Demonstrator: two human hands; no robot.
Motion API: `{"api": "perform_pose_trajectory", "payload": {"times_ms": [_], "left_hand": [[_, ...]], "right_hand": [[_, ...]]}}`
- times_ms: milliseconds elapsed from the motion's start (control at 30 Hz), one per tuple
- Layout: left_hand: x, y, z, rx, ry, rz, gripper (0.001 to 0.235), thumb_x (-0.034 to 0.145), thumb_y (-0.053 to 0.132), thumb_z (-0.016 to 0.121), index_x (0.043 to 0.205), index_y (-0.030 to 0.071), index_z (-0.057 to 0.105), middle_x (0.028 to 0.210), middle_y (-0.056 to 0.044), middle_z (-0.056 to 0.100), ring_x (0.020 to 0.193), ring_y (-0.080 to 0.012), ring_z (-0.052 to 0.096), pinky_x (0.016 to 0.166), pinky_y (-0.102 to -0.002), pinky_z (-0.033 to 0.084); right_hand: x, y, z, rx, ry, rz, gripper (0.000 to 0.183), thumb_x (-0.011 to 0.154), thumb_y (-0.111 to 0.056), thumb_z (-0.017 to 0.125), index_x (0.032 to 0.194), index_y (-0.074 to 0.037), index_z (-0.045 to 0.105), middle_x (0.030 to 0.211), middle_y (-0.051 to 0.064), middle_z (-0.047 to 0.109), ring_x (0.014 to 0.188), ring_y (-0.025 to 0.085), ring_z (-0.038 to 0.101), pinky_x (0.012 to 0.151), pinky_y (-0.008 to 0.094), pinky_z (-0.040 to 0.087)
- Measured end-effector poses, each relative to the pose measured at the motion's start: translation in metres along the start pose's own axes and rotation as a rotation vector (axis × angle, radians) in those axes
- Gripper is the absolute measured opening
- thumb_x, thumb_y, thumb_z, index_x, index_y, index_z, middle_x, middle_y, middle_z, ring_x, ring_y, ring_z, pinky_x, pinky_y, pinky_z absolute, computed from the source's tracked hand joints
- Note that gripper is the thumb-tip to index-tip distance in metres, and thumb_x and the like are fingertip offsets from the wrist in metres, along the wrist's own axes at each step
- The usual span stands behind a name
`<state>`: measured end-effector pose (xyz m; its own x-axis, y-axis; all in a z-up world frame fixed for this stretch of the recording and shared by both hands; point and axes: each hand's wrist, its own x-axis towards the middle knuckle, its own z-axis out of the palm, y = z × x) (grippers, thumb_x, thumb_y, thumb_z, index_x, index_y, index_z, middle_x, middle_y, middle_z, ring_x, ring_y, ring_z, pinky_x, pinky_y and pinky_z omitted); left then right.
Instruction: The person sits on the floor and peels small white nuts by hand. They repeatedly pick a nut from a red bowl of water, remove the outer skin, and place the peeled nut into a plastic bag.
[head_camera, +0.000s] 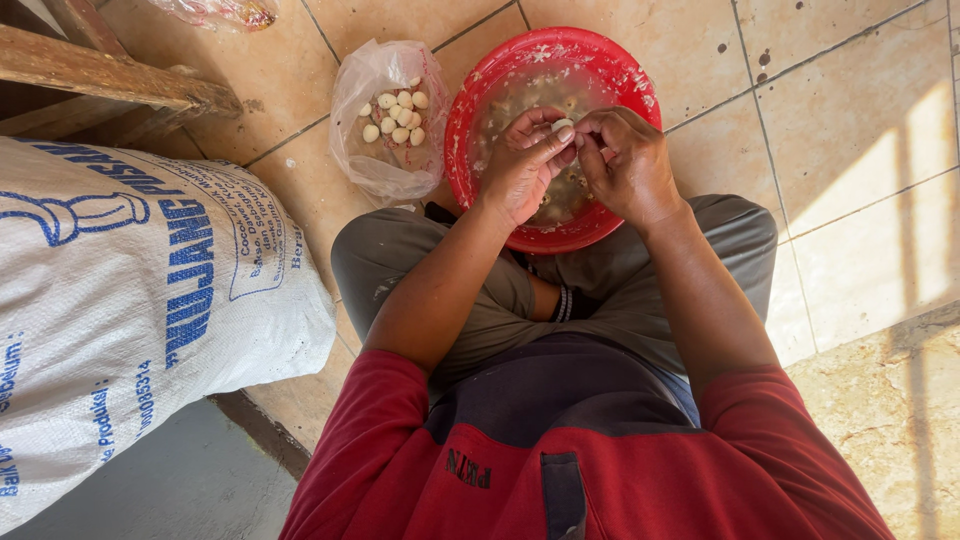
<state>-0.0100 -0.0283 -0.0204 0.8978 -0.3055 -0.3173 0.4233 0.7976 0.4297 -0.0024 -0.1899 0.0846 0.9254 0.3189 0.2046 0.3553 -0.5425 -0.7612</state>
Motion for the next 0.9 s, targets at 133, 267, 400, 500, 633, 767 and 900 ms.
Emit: {"api": "perform_pose_trajectory", "payload": {"times_ms": [133,267,400,500,633,767,900], "left_hand": [[0.000,0.002,-0.001,-0.002,-0.035,-0.026,0.018,0.100,0.003,0.072,0.117,0.005,0.068,0.107,-0.006,0.072,0.100,-0.0157,0.068,0.090,-0.031,0.056],[0.000,0.001,0.001,0.020,-0.027,-0.027,0.022,0.099,0.002,0.072,0.121,0.004,0.068,0.110,-0.005,0.070,0.103,-0.0145,0.067,0.092,-0.031,0.057],[-0.002,0.006,0.006,0.050,-0.045,-0.084,0.027,0.101,0.002,0.069,0.128,0.001,0.067,0.109,-0.007,0.070,0.101,-0.0144,0.065,0.091,-0.030,0.055],[-0.006,0.013,0.011,0.053,-0.134,-0.109,0.032,0.101,0.002,0.065,0.133,0.001,0.065,0.111,-0.009,0.070,0.098,-0.0170,0.066,0.091,-0.032,0.057],[-0.005,0.022,0.014,0.203,-0.137,-0.154,0.038,0.100,0.006,0.061,0.138,0.003,0.057,0.120,-0.010,0.070,0.101,-0.0155,0.066,0.092,-0.031,0.058],[-0.004,0.018,0.007,0.317,-0.170,-0.106,0.031,0.103,0.006,0.067,0.131,0.001,0.056,0.114,-0.010,0.067,0.102,-0.0161,0.066,0.091,-0.031,0.058],[-0.002,0.015,0.001,0.339,-0.145,-0.084,0.025,0.100,0.005,0.071,0.121,0.002,0.059,0.109,-0.008,0.067,0.096,-0.0159,0.066,0.087,-0.031,0.058]], "right_hand": [[-0.001,0.004,-0.003,0.156,-0.042,0.192,0.005,0.102,0.002,0.070,0.106,-0.001,0.068,0.097,0.013,0.072,0.082,0.025,0.073,0.072,0.034,0.057],[-0.006,0.013,0.004,-0.022,0.029,0.020,0.011,0.101,0.004,0.069,0.108,0.000,0.061,0.098,0.016,0.069,0.082,0.028,0.071,0.071,0.036,0.056],[-0.009,0.024,0.011,-0.086,0.104,0.030,0.017,0.102,0.003,0.068,0.114,-0.001,0.056,0.100,0.016,0.068,0.081,0.029,0.070,0.073,0.036,0.056],[-0.009,0.031,0.007,0.013,0.158,0.202,0.023,0.104,0.003,0.063,0.125,0.000,0.056,0.096,0.014,0.067,0.079,0.026,0.068,0.074,0.035,0.055],[-0.005,0.031,-0.008,-0.142,0.157,0.080,0.023,0.099,0.014,0.059,0.115,0.000,0.068,0.103,0.016,0.067,0.091,0.029,0.069,0.080,0.038,0.056],[-0.009,0.021,-0.011,-0.009,0.043,-0.054,0.018,0.095,0.013,0.061,0.108,0.002,0.067,0.109,0.018,0.068,0.098,0.030,0.072,0.083,0.037,0.059],[-0.001,0.012,-0.014,-0.032,-0.071,-0.082,0.024,0.091,0.014,0.060,0.110,0.002,0.068,0.112,0.017,0.070,0.100,0.030,0.073,0.086,0.037,0.061]]}}
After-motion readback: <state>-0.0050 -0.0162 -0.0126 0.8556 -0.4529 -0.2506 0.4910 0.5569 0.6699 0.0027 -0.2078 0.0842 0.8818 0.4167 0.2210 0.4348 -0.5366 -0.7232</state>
